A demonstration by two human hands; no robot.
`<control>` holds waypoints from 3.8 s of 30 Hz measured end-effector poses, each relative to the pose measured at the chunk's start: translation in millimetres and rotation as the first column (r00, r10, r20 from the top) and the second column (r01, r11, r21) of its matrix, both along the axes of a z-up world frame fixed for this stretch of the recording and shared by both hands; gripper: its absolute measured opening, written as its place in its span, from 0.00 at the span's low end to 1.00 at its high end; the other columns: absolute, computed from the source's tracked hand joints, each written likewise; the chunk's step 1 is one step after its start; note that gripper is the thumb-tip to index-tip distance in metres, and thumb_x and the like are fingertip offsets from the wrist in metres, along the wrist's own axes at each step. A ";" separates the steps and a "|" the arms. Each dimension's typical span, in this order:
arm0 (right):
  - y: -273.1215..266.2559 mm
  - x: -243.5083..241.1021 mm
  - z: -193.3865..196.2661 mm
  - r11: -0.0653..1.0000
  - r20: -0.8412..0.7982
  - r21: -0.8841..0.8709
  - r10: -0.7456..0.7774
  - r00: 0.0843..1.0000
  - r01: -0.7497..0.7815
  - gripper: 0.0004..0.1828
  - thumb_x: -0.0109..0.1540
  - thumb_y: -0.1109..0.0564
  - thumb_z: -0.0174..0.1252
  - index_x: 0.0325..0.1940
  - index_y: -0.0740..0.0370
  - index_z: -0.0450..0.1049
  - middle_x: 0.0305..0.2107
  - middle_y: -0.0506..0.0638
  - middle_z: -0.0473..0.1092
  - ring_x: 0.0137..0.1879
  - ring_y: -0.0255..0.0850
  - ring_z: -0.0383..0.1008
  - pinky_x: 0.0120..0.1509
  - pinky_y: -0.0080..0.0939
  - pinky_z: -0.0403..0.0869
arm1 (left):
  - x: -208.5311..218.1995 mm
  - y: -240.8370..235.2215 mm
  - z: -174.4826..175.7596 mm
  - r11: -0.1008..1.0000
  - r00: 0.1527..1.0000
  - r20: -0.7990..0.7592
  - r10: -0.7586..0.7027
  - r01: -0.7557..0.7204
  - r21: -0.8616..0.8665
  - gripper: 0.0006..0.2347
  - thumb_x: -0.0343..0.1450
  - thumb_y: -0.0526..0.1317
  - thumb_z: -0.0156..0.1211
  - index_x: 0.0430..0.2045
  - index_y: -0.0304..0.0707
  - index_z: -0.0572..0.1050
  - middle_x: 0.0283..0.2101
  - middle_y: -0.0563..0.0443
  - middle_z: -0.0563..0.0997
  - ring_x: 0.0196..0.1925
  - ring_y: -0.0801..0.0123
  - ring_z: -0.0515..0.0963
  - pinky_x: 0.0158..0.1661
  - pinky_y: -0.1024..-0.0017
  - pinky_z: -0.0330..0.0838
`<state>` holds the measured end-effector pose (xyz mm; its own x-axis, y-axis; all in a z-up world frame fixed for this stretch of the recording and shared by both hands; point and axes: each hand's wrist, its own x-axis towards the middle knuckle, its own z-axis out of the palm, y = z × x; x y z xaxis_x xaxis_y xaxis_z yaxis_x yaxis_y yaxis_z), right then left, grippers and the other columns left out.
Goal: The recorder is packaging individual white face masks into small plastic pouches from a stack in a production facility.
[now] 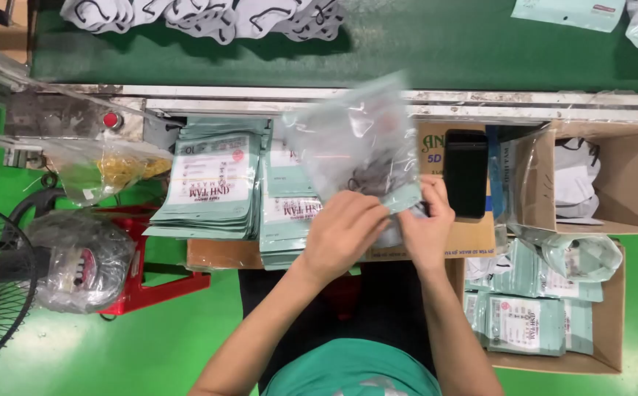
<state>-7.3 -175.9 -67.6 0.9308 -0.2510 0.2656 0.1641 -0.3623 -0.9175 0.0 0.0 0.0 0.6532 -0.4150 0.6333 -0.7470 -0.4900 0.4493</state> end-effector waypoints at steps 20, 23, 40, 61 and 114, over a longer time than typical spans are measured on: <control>-5.2 -31.0 -40.9 0.496 -0.274 0.864 0.327 0.904 0.082 0.10 0.66 0.65 0.53 0.51 0.70 0.74 0.43 0.58 0.78 0.45 0.46 0.82 0.52 0.51 0.82 | -32.6 -33.3 -102.7 0.516 0.473 -0.794 -0.382 -0.604 -0.608 0.22 0.66 0.35 0.69 0.54 0.27 0.71 0.51 0.45 0.80 0.51 0.65 0.80 0.54 0.67 0.74; -10.9 -25.0 -55.0 0.450 -0.194 0.891 0.247 0.949 0.065 0.05 0.69 0.67 0.55 0.48 0.72 0.75 0.41 0.59 0.78 0.44 0.46 0.81 0.49 0.50 0.80 | -45.1 -47.8 -106.7 0.581 0.404 -0.786 -0.468 -0.530 -0.618 0.19 0.70 0.39 0.66 0.53 0.27 0.74 0.51 0.48 0.80 0.51 0.69 0.79 0.53 0.69 0.73; -35.9 -43.1 47.4 0.997 -0.055 -0.057 0.046 0.997 -0.049 0.11 0.63 0.71 0.57 0.49 0.69 0.77 0.42 0.55 0.76 0.49 0.39 0.77 0.53 0.39 0.76 | -5.2 -16.4 25.5 0.957 0.873 -0.473 -0.117 -0.028 -0.288 0.08 0.71 0.32 0.66 0.42 0.35 0.80 0.39 0.49 0.85 0.40 0.66 0.84 0.42 0.71 0.77; -48.5 -30.2 31.0 0.863 0.014 0.504 0.040 0.999 -0.042 0.04 0.71 0.68 0.52 0.41 0.65 0.69 0.38 0.45 0.67 0.42 0.28 0.64 0.49 0.28 0.64 | -25.6 -19.5 -1.9 0.777 0.742 -0.667 -0.072 -0.377 -0.504 0.02 0.71 0.29 0.62 0.35 0.28 0.80 0.31 0.53 0.81 0.35 0.79 0.76 0.39 0.78 0.72; -86.8 -2.4 18.5 0.863 -0.113 -0.354 0.345 0.932 -0.362 0.55 0.45 0.62 0.73 0.74 0.64 0.56 0.62 0.57 0.69 0.63 0.56 0.70 0.67 0.51 0.67 | 27.1 -47.5 -59.5 0.983 0.838 -0.529 -0.134 0.179 0.033 0.53 0.55 0.42 0.79 0.71 0.30 0.44 0.69 0.30 0.58 0.72 0.40 0.57 0.69 0.48 0.51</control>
<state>-9.7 -262.7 -49.1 0.9518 0.2026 0.2303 0.3064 -0.5958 -0.7424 27.1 -47.5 -59.5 0.7998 -0.5732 0.1779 -0.4819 -0.4365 0.7598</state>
